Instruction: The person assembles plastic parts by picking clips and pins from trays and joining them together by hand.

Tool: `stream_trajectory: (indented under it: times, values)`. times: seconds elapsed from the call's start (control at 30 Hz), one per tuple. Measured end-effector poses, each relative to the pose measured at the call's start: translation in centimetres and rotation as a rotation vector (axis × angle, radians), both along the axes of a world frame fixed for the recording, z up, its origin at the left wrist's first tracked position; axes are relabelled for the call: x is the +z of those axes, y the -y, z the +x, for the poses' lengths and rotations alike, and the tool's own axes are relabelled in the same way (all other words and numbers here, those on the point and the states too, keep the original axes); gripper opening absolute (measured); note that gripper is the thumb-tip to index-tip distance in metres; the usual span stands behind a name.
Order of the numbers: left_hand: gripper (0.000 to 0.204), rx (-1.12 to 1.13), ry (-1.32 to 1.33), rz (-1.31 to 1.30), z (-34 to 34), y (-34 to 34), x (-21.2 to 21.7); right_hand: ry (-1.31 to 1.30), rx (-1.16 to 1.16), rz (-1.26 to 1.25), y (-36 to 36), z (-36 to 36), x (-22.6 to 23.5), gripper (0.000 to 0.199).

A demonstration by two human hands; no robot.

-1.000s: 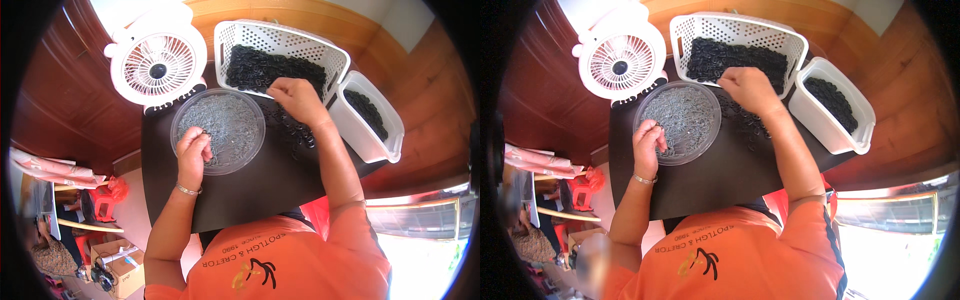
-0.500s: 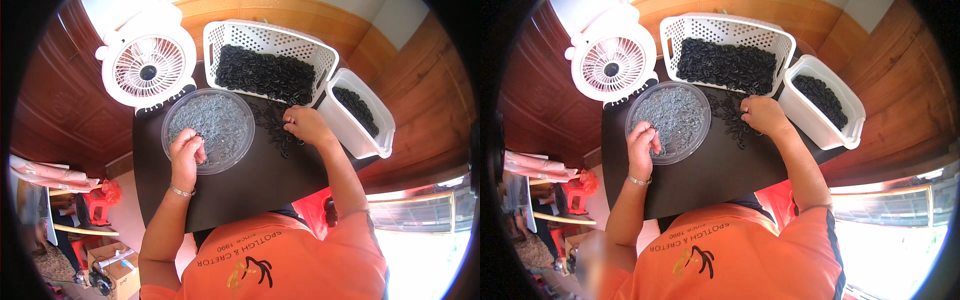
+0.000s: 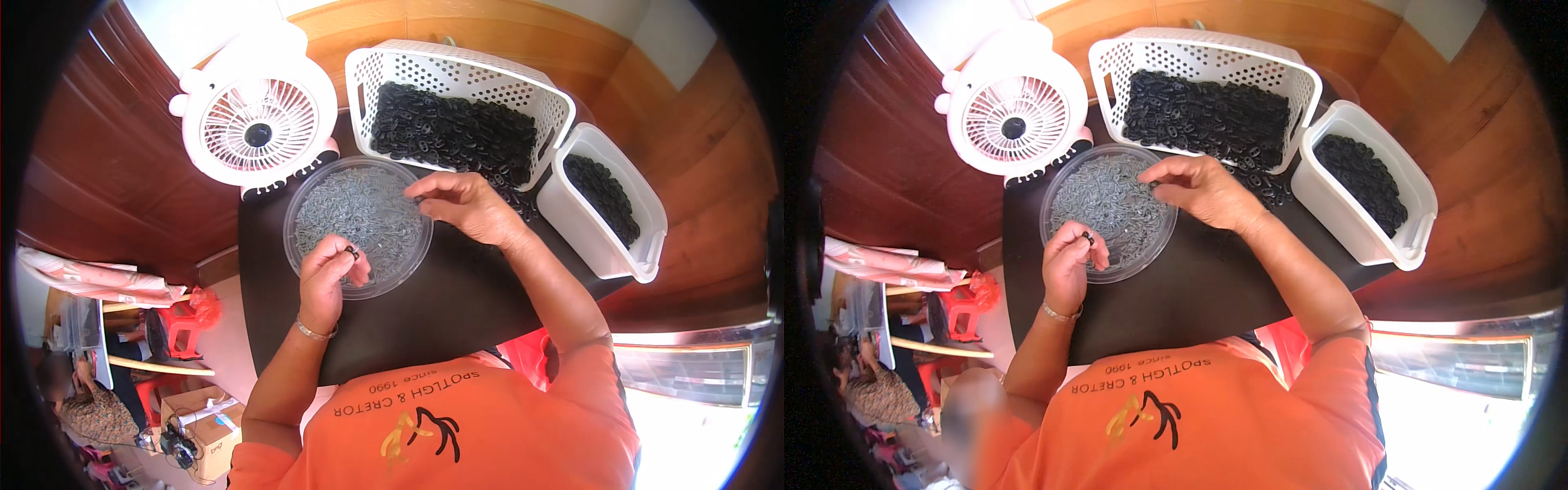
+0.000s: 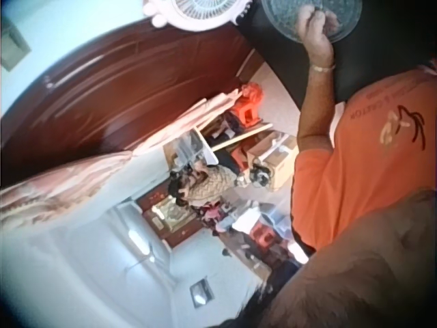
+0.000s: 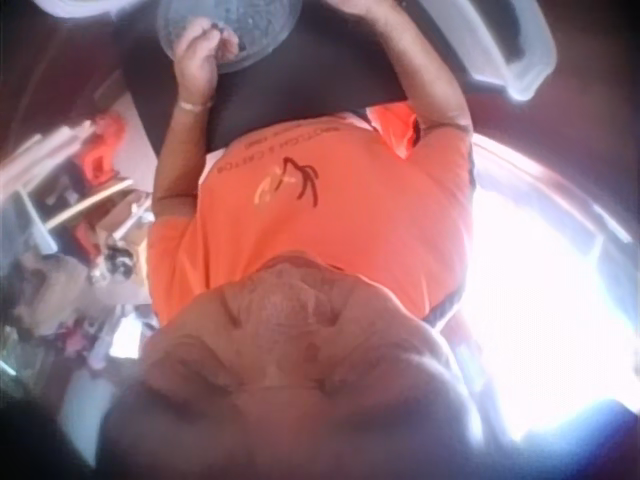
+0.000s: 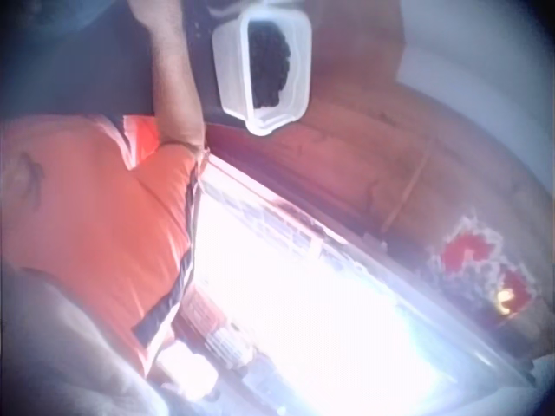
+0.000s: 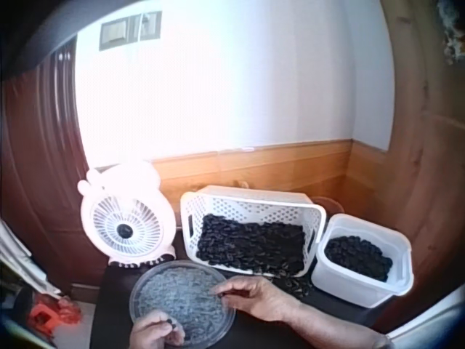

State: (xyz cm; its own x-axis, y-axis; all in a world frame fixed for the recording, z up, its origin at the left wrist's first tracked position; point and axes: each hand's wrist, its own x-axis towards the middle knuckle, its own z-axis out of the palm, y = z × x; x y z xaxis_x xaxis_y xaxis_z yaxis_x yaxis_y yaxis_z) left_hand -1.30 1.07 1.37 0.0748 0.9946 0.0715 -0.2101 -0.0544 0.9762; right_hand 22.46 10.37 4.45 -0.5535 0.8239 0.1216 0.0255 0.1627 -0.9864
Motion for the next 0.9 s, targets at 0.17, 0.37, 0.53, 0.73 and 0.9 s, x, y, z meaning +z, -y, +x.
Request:
stream_trajectory:
  times: [0.17, 0.37, 0.53, 0.73, 0.9]
  values:
    - [0.020, -0.006, 0.047, 0.013, -0.1, 0.2, 0.9, -0.232, 0.108, -0.236, -0.1, -4.3, -0.7, 0.020]
    - [0.019, -0.031, 0.218, 0.054, -0.7, -0.2, 0.8, -0.293, 0.060, -0.226, 2.0, -8.4, -1.8, 0.018]
    - [0.019, -0.002, 0.283, 0.088, -1.4, -0.5, 0.4, -0.348, 0.006, -0.256, 2.3, -8.8, -2.1, 0.011]
    - [0.018, 0.032, 0.284, 0.085, -1.4, -0.5, 0.6, -0.251, 0.079, -0.198, 1.8, -8.4, -2.5, 0.010]
    - [0.018, 0.058, 0.233, 0.106, -0.8, -0.4, 1.0, -0.264, 0.152, -0.330, 1.8, -8.2, -2.2, 0.013]
